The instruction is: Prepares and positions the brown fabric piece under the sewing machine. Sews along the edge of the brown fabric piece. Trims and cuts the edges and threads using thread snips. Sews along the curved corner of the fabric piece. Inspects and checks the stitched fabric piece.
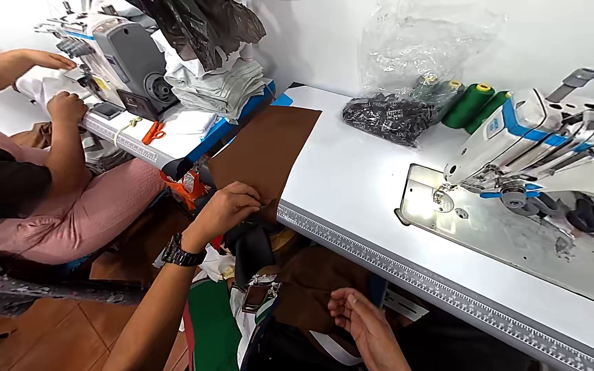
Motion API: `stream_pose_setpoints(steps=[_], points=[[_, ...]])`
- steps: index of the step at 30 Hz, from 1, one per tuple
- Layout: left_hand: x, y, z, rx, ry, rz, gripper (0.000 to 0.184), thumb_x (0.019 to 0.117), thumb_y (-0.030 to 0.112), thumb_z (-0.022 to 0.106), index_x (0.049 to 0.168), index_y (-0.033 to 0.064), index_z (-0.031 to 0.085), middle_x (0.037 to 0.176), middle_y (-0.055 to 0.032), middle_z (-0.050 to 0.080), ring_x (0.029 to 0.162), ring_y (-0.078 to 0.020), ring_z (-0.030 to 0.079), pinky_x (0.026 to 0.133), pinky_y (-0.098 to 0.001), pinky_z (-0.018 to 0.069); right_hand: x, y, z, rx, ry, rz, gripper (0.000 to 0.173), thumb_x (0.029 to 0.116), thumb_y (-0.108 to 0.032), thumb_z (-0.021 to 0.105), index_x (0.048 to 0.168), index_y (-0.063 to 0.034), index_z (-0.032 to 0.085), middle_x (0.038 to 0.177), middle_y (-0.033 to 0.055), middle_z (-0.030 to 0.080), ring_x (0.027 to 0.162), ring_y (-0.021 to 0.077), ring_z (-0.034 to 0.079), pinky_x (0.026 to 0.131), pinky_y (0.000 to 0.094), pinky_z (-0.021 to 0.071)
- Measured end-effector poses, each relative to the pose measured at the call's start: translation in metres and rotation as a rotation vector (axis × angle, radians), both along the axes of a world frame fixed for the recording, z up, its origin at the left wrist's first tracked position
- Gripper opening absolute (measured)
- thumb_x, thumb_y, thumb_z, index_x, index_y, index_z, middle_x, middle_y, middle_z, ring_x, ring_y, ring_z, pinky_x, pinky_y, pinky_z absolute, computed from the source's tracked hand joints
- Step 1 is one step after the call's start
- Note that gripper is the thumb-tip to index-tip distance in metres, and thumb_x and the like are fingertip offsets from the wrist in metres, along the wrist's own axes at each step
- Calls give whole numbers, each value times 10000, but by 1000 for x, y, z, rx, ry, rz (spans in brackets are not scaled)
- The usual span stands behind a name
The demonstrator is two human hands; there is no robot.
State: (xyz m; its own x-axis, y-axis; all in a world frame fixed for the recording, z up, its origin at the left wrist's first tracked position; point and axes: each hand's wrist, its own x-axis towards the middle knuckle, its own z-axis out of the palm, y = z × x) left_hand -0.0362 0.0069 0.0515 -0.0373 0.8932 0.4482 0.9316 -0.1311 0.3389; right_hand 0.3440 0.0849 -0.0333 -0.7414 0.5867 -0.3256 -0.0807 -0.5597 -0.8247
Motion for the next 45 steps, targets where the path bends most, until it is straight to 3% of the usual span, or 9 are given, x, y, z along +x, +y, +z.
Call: stream_pose_setpoints(steps=[6,9,11,16,20,24,28,39,45], points=[[28,17,16,126,-297,-66,85,910,139,725,896,70,772,1136,-52,724,1109,-137,676,982,-332,570,-16,0,2,89,7,99,370,1048,-262,482,1280,-21,640,1164,102,720,1044,196,690,850,348,577],[71,46,28,-10,-296,-413,198,967,250,691,935,77,781,1127,-37,729,1130,-140,670,999,-350,573,-40,4,6,135,110,110,873,904,-491,721,1559,-38,363,1497,110,544,1353,251,555,1050,464,528],[89,68,28,-38,-232,-489,257,976,298,689,1058,69,772,1167,-49,734,1176,-165,666,1046,-377,551,-51,4,10,58,151,4,1019,813,-494,817,1559,-12,316,1484,105,537,1347,216,553,1079,437,516],[79,113,5,-306,148,254,624,1014,468,596,1469,43,540,1511,-262,492,1409,-485,441,1116,-712,338,-28,3,14,-87,13,-284,276,985,-92,641,1210,67,615,1071,145,727,998,199,717,926,387,599],[106,141,-11,-404,183,78,789,1002,680,399,1565,129,440,1656,-168,321,1537,-412,260,1190,-700,206,53,-8,2,91,-18,-135,109,956,-65,637,1006,-42,730,929,11,769,883,97,729,853,348,608],[171,174,-21,-359,188,-274,752,1001,699,335,1592,240,403,1687,-64,289,1567,-318,223,1230,-652,168,117,-17,-22,171,-280,72,144,995,-139,636,992,-30,729,925,5,760,890,81,725,867,341,607],[216,204,-18,-373,252,-442,783,989,709,371,1606,228,373,1699,-100,244,1570,-338,200,1233,-633,168,156,-16,-39,344,-506,-2,313,1008,-171,621,1248,20,681,1200,138,721,1109,183,693,998,389,556],[222,172,-30,-274,320,-551,774,1003,730,221,1618,277,345,1713,-39,219,1587,-266,165,1249,-610,171,240,1,-32,415,-715,-265,335,999,-172,619,1279,5,667,1259,140,704,1161,198,688,993,369,575],[210,196,-21,-365,334,-347,845,986,745,260,1633,203,305,1709,-93,217,1577,-326,181,1228,-634,173,225,3,-30,447,-665,-219,334,995,-202,632,1279,-34,681,1267,105,706,1166,181,687,979,365,590]])
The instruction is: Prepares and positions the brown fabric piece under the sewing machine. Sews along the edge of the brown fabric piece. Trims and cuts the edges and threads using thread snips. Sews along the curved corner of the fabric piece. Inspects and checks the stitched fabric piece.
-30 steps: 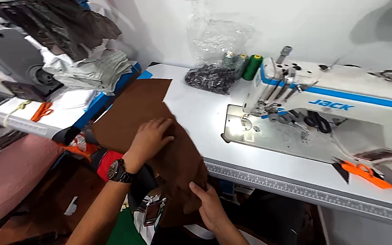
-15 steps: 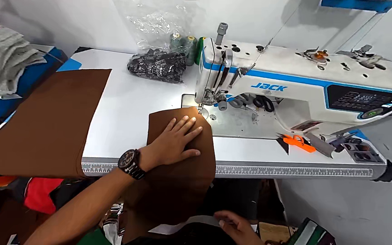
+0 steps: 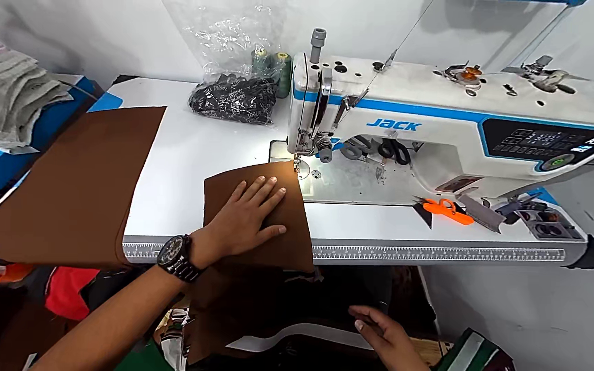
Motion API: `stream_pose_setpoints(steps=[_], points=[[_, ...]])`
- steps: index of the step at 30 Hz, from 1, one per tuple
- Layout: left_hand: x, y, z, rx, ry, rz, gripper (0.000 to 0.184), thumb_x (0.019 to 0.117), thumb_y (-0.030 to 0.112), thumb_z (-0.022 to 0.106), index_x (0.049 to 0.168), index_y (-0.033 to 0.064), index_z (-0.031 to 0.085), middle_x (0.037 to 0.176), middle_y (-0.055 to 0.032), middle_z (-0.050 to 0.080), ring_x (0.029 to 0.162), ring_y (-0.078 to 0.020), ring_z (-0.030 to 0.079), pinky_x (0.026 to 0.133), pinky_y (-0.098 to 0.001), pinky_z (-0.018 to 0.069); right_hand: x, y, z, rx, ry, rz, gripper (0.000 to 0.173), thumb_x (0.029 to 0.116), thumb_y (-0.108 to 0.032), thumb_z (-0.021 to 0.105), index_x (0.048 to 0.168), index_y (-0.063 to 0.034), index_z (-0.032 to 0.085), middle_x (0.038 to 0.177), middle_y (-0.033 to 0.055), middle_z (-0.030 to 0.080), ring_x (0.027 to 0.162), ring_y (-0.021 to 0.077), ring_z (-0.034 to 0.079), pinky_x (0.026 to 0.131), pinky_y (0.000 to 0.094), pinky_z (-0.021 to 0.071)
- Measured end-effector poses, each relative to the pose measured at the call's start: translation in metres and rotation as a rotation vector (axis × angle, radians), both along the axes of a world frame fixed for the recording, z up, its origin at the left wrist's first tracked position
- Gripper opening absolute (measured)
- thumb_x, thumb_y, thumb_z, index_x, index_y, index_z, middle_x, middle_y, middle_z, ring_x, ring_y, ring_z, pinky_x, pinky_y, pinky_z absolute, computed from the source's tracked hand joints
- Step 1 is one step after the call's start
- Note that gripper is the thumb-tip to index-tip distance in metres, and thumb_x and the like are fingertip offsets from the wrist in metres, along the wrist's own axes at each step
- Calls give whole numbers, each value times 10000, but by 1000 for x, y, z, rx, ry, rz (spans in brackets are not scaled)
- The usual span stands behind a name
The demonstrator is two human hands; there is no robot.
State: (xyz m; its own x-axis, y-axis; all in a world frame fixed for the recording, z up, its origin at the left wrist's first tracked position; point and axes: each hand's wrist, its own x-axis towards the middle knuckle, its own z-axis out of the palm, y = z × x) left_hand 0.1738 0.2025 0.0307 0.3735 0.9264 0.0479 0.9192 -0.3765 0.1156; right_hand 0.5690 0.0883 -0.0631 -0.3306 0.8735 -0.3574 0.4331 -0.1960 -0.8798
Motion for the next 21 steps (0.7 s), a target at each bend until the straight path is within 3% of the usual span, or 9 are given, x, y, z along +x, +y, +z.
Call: stream_pose_setpoints(steps=[4,7,9,11,14,16,18,19,21], points=[[8,11,3,-54,7,6,835,989,744,270,1637,218,295,1711,-103,203,1580,-340,159,1225,-641,152,5,-3,-18,147,-156,-4,339,999,-285,627,1266,-95,714,1261,74,705,1182,165,670,1025,378,559],[4,27,-1,-32,-26,-24,841,993,739,278,1633,193,301,1700,-137,224,1570,-373,181,1204,-681,168,15,4,-38,373,-373,109,319,973,-304,658,1247,-164,744,1237,77,716,1206,271,647,1035,529,514],[2,29,-2,-10,-47,-42,835,1001,724,280,1628,173,310,1682,-182,250,1552,-423,209,1184,-717,172,18,1,-46,382,-434,218,327,951,-304,712,1247,-171,746,1243,105,711,1203,328,646,1014,596,512],[6,19,1,19,-28,-44,816,1016,689,278,1620,141,315,1657,-233,275,1529,-465,242,1178,-721,185,19,-11,-60,366,-474,246,328,907,-344,777,1209,-218,767,1221,83,690,1170,322,630,954,622,510],[21,-17,27,185,-135,-66,622,1070,492,411,1502,49,474,1497,-256,494,1390,-461,464,1116,-645,361,16,-12,-70,410,-512,237,307,861,-328,829,1149,-238,772,1154,42,689,1092,283,639,892,600,518],[37,-62,28,120,-340,-84,419,1060,331,523,1342,40,630,1292,-195,652,1216,-361,623,1019,-555,502,16,-12,-71,422,-495,248,233,854,-282,839,1062,-200,773,1113,36,702,1065,277,649,886,576,533],[54,-106,-2,-93,-450,-126,301,1032,274,582,1238,91,704,1185,-89,710,1110,-222,680,982,-453,559,15,-11,-70,422,-472,249,168,843,-249,847,961,-167,760,1090,38,699,1069,273,644,908,557,539],[62,-123,-29,-235,-434,-137,312,1020,288,618,1262,110,700,1211,-73,708,1133,-209,676,1003,-448,553,14,-10,-70,420,-464,246,176,835,-240,853,956,-156,755,1104,46,695,1089,275,643,930,557,540],[76,-149,-90,-450,-334,-93,452,979,341,689,1375,127,639,1311,-92,669,1221,-255,639,1040,-492,527,11,-10,-68,422,-475,252,286,834,-263,853,1084,-163,753,1172,51,691,1144,283,636,978,566,532]])
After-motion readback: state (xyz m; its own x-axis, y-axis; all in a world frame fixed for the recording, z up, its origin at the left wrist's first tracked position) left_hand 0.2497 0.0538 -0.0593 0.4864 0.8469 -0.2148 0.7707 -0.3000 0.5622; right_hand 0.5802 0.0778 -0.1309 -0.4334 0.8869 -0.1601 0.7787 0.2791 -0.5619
